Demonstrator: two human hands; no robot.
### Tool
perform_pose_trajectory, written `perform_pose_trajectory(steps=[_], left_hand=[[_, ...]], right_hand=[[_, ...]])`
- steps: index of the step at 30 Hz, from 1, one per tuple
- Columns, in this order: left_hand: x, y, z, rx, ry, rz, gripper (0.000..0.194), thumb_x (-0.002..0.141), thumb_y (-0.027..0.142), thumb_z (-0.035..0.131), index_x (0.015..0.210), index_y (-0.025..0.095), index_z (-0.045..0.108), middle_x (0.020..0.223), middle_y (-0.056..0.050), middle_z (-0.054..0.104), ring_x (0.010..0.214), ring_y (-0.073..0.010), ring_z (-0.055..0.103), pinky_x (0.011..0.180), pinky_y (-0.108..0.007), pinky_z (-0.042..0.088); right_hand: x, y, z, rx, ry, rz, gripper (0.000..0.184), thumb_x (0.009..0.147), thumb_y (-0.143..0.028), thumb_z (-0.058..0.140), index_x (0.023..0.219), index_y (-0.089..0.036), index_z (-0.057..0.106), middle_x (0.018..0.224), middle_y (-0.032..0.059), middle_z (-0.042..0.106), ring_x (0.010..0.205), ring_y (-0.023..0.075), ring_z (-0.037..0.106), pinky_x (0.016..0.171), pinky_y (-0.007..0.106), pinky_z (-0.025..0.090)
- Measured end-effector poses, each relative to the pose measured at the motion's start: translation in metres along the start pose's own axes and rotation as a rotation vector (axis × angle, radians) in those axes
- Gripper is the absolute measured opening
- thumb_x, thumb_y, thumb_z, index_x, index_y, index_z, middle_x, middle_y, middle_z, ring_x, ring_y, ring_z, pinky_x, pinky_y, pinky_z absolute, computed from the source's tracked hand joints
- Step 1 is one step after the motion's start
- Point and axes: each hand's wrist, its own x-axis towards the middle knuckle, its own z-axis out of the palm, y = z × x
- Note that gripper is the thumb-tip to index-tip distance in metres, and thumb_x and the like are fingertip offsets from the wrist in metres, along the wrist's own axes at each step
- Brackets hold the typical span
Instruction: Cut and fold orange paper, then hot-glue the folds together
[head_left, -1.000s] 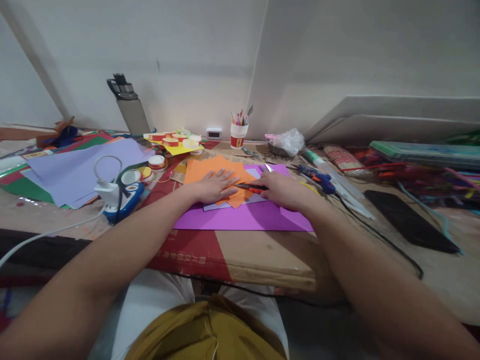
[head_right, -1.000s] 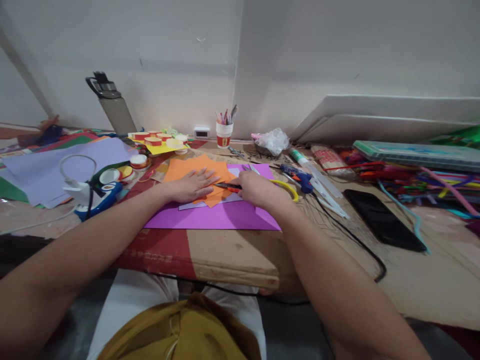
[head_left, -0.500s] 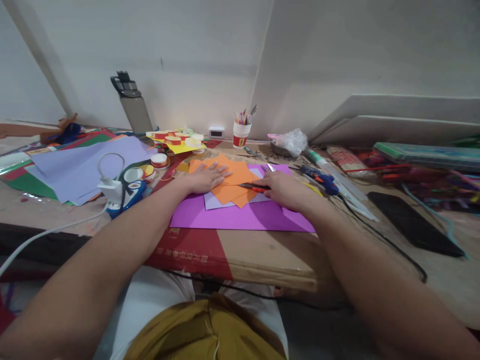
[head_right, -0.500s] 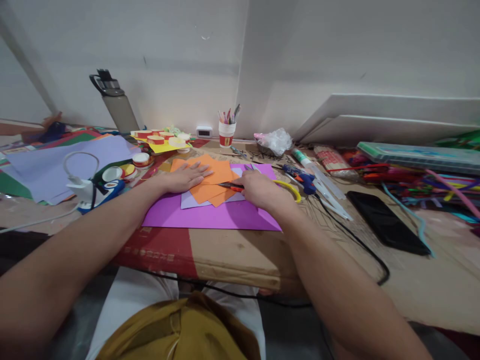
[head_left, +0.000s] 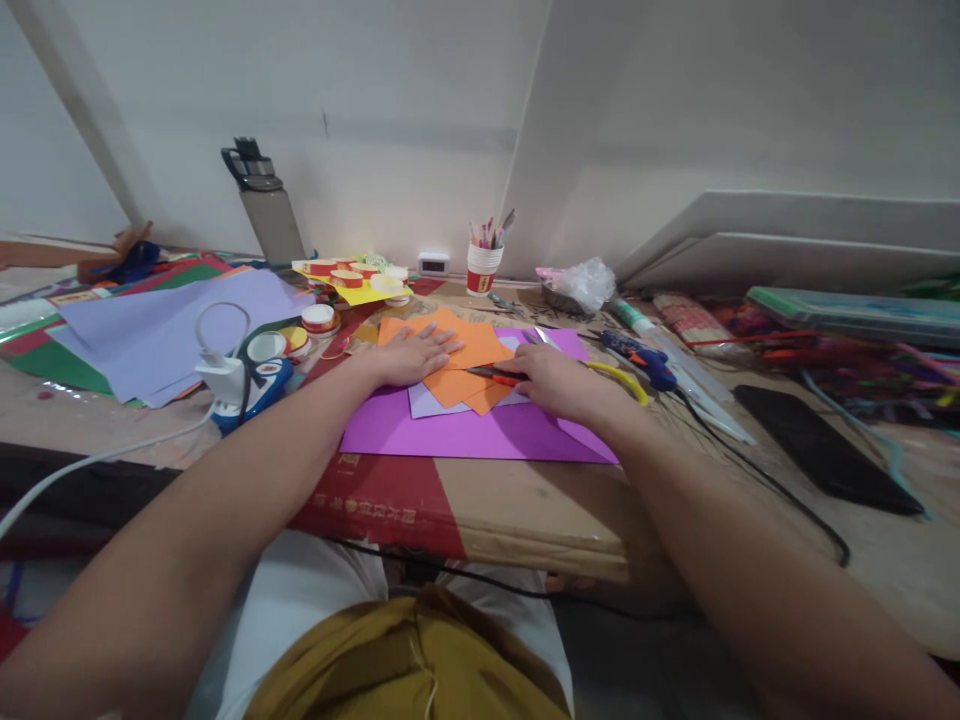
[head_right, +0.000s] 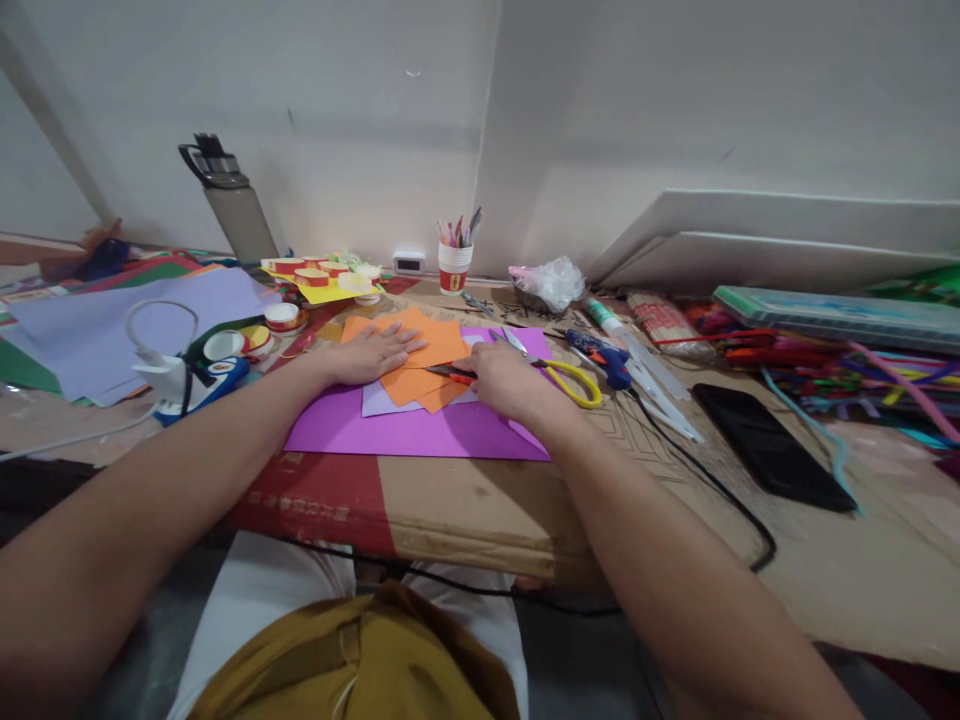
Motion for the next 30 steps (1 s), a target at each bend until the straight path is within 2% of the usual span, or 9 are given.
perform_pose_trajectory(steps=[3,7,14,17,20,24,30], left_hand=[[0.001,0.0,0.001,0.001,0.005,-0.004,0.06,0.1,0.049,0.011,0.157,0.032,0.019,0.166,0.001,0.009,0.153,-0.0256,0.0,0.12,-0.056,0.001],[0.001,-0.001,0.001,0.004,0.003,-0.003,0.06,0.1,0.049,0.01,0.157,0.033,0.019,0.166,0.002,0.01,0.153,-0.0253,0.0,0.12,-0.055,0.002],[-0.001,0.001,0.0,-0.023,-0.004,-0.013,0.06,0.1,0.049,0.01,0.157,0.032,0.019,0.166,0.001,0.009,0.153,-0.0234,0.001,0.12,-0.055,0.003],[-0.003,0.003,-0.001,-0.043,0.003,-0.018,0.061,0.1,0.051,0.011,0.157,0.032,0.021,0.166,0.0,0.01,0.153,-0.0234,0.003,0.12,-0.055,0.003],[-0.003,0.006,0.0,-0.047,0.011,-0.043,0.061,0.1,0.052,0.011,0.157,0.032,0.02,0.166,0.0,0.01,0.153,-0.0245,0.003,0.12,-0.056,0.002],[-0.003,0.009,0.0,-0.052,0.013,-0.066,0.062,0.099,0.053,0.012,0.157,0.032,0.02,0.166,0.0,0.01,0.153,-0.0261,0.003,0.119,-0.058,0.003],[-0.003,0.009,0.0,-0.05,0.008,-0.072,0.062,0.099,0.053,0.012,0.157,0.032,0.021,0.167,0.0,0.01,0.153,-0.0257,0.004,0.119,-0.057,0.003]], right_hand=[[0.0,-0.002,-0.001,0.014,0.015,-0.02,0.049,0.087,-0.011,0.051,0.133,-0.02,0.064,0.109,0.0136,0.064,0.103,0.0249,0.055,0.087,0.031,0.04],[-0.001,-0.004,-0.002,0.058,0.008,-0.063,0.053,0.086,-0.011,0.052,0.136,-0.026,0.061,0.112,0.0095,0.065,0.103,0.0227,0.055,0.089,0.029,0.039],[-0.008,-0.017,-0.008,0.069,0.018,-0.083,0.048,0.09,-0.016,0.051,0.136,-0.025,0.061,0.111,0.011,0.066,0.101,0.0225,0.058,0.084,0.027,0.039],[-0.014,-0.008,-0.013,0.047,0.036,-0.029,0.042,0.094,-0.027,0.048,0.134,-0.026,0.063,0.107,0.0101,0.068,0.093,0.0222,0.06,0.077,0.028,0.041],[-0.018,0.003,-0.017,0.026,-0.021,0.04,0.042,0.096,-0.034,0.045,0.133,-0.028,0.064,0.104,0.0099,0.07,0.088,0.0223,0.061,0.072,0.028,0.041],[-0.019,0.012,-0.017,0.039,-0.06,0.098,0.042,0.095,-0.032,0.045,0.133,-0.028,0.063,0.108,0.0107,0.07,0.087,0.0218,0.063,0.072,0.029,0.042],[-0.019,0.011,-0.018,0.009,-0.084,0.149,0.043,0.095,-0.029,0.045,0.133,-0.028,0.063,0.109,0.0109,0.071,0.087,0.0218,0.064,0.074,0.029,0.043]])
